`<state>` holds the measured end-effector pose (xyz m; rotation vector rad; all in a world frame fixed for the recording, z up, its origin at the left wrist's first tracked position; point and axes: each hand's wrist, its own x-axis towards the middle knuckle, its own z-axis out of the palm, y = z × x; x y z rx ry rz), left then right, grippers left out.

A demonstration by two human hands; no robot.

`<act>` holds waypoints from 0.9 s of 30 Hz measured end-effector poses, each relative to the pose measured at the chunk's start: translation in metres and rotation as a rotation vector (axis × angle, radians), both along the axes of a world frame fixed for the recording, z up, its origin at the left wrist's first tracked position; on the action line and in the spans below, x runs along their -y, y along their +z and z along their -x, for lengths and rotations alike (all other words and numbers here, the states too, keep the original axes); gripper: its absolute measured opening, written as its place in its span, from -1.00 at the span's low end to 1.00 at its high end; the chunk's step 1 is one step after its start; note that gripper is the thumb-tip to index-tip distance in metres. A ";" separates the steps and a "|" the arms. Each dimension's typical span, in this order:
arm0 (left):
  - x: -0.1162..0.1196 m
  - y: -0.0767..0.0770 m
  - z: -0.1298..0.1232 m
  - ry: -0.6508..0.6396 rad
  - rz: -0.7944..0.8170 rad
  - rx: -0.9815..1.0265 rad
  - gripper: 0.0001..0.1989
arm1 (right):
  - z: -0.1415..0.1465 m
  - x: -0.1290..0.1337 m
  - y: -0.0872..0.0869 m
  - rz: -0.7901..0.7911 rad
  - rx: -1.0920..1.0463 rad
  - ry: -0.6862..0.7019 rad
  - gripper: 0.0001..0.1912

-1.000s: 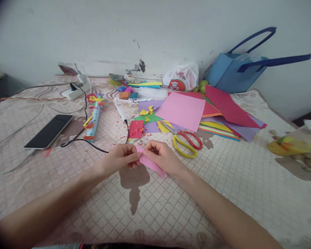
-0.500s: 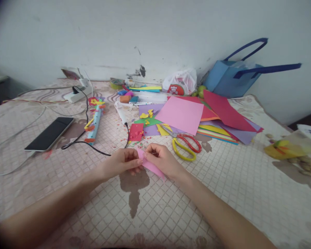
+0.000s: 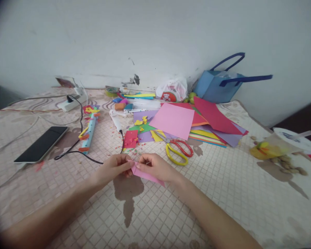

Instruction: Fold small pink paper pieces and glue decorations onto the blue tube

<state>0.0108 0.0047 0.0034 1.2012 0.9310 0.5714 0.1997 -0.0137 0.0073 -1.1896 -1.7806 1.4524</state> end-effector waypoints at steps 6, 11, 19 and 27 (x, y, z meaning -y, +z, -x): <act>-0.004 0.000 0.003 0.129 0.035 0.054 -0.75 | -0.029 -0.008 0.011 -0.074 0.166 0.053 -0.76; -0.003 -0.003 0.002 0.148 0.043 0.114 -0.76 | -0.085 -0.019 0.015 -0.193 0.330 -0.355 -0.68; -0.005 -0.005 0.001 0.231 0.103 0.214 -0.74 | -0.125 -0.028 -0.015 -0.361 0.890 -0.466 -0.58; -0.005 -0.007 0.001 0.194 0.113 0.221 -0.74 | -0.116 -0.031 -0.013 -0.358 1.023 -0.461 -0.63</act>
